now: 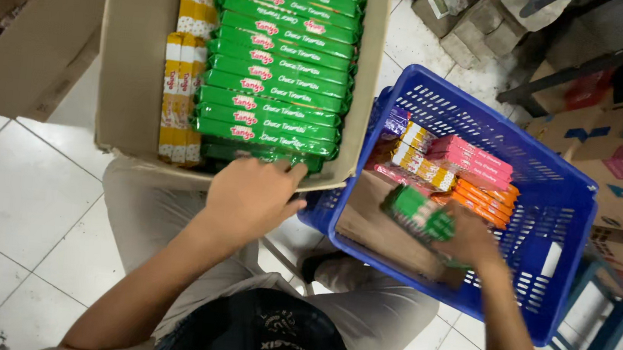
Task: The person transfers stacks of packaged snacks from a blue basket into a cardboard box. They handle green, pink, orange, and yellow snack packs, arranging them in layers inside the box.
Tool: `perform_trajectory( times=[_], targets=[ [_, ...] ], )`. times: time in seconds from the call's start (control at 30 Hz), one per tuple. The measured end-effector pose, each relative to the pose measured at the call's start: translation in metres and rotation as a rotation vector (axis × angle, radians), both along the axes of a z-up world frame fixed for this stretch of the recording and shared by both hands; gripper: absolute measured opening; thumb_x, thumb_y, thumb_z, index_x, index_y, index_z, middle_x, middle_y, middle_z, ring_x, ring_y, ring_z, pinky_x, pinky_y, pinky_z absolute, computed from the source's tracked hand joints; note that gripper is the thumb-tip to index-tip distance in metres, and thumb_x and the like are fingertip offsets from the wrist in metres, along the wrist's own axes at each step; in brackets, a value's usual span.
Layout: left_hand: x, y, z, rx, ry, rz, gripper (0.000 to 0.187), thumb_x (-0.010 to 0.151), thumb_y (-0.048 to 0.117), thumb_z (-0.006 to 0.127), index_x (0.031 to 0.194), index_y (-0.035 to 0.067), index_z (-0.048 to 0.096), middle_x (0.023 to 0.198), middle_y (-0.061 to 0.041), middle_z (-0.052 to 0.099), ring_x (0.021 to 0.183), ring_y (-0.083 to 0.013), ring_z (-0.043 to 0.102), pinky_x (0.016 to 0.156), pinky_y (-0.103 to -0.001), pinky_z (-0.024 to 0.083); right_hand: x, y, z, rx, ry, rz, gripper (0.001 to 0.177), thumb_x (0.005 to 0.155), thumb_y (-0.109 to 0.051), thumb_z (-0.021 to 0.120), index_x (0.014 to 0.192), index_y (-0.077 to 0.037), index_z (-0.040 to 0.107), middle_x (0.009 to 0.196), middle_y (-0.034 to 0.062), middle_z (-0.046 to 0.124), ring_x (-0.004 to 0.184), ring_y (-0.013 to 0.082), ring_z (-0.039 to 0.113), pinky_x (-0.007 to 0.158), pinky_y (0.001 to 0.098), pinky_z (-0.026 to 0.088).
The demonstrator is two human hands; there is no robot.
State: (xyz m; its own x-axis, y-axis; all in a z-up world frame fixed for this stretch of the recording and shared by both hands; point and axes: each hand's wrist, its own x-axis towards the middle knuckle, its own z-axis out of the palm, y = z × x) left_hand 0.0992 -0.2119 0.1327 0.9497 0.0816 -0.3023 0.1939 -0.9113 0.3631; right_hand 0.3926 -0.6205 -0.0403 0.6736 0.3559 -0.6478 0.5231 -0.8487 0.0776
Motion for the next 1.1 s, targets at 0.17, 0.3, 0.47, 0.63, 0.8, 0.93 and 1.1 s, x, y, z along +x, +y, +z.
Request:
perform_trajectory(
  times=[0.17, 0.3, 0.47, 0.63, 0.8, 0.93, 1.1],
  targets=[
    [-0.018, -0.02, -0.015, 0.356, -0.55, 0.038, 0.03, 0.078, 0.04, 0.076, 0.091, 0.02, 0.058, 0.089, 0.0, 0.06, 0.064, -0.0211, 0.061, 0.056, -0.035, 0.045, -0.061, 0.09, 0.234, 0.391, -0.131, 0.059, 0.084, 0.057, -0.042, 0.083, 0.129, -0.011, 0.052, 0.119, 0.0139, 0.068, 0.099, 0.0332, 0.069, 0.08, 0.0441, 0.056],
    [-0.035, -0.028, -0.006, 0.345, -0.645, 0.04, 0.057, 0.081, 0.056, 0.068, 0.118, 0.013, 0.061, 0.111, 0.0, 0.06, 0.094, -0.0199, 0.053, 0.081, -0.034, 0.041, -0.094, 0.126, 0.309, 1.013, -0.006, -0.035, 0.078, 0.065, -0.008, 0.074, 0.135, 0.007, 0.041, 0.125, 0.0229, 0.059, 0.115, 0.0286, 0.061, 0.098, 0.036, 0.052],
    [-0.044, -0.031, -0.009, 0.29, -0.739, 0.045, 0.063, 0.087, 0.048, 0.068, 0.135, 0.008, 0.057, 0.125, -0.006, 0.061, 0.106, -0.0223, 0.057, 0.09, -0.036, 0.044, -0.115, 0.226, 0.344, 1.131, 0.018, 0.439, 0.074, 0.079, -0.014, 0.07, 0.138, 0.008, 0.032, 0.137, 0.0296, 0.045, 0.126, 0.0398, 0.058, 0.096, 0.0416, 0.054],
    [-0.051, -0.023, -0.017, 0.202, -0.934, -0.05, 0.044, 0.103, 0.035, 0.049, 0.129, 0.002, 0.062, 0.123, -0.013, 0.063, 0.103, -0.0274, 0.062, 0.087, -0.039, 0.047, -0.145, 0.323, 0.311, 1.165, 0.209, 0.642, 0.064, 0.089, -0.027, 0.074, 0.135, 0.0, 0.038, 0.129, 0.0174, 0.041, 0.117, 0.03, 0.054, 0.087, 0.036, 0.055],
    [-0.054, -0.018, -0.025, -0.007, -1.145, -0.161, 0.03, 0.096, 0.031, 0.06, 0.095, 0.002, 0.067, 0.127, -0.028, 0.062, 0.102, -0.0383, 0.066, 0.086, -0.045, 0.051, -0.155, 0.366, 0.271, 0.888, 0.57, 0.786, 0.065, 0.082, -0.024, 0.079, 0.128, -0.002, 0.039, 0.086, 0.0128, 0.067, 0.105, 0.0327, 0.069, 0.116, 0.0531, 0.038],
    [-0.055, -0.02, -0.023, -0.012, -1.129, -0.144, 0.031, 0.096, 0.032, 0.058, 0.09, 0.003, 0.065, 0.128, -0.026, 0.062, 0.106, -0.037, 0.066, 0.09, -0.043, 0.05, -0.146, 0.366, 0.252, 0.853, 0.549, 0.834, 0.068, 0.081, -0.03, 0.079, 0.129, -0.004, 0.038, 0.126, 0.0148, 0.056, 0.113, 0.0315, 0.061, 0.098, 0.0427, 0.047],
    [-0.054, -0.022, -0.019, -0.041, -1.119, -0.118, 0.027, 0.094, 0.029, 0.059, 0.086, 0.002, 0.062, 0.127, -0.026, 0.063, 0.103, -0.0366, 0.065, 0.088, -0.044, 0.049, -0.147, 0.362, 0.255, 0.675, 0.524, 0.811, 0.073, 0.083, -0.028, 0.078, 0.133, -0.006, 0.03, 0.134, 0.0233, 0.054, 0.113, 0.0369, 0.058, 0.088, 0.0409, 0.043]
  ],
)
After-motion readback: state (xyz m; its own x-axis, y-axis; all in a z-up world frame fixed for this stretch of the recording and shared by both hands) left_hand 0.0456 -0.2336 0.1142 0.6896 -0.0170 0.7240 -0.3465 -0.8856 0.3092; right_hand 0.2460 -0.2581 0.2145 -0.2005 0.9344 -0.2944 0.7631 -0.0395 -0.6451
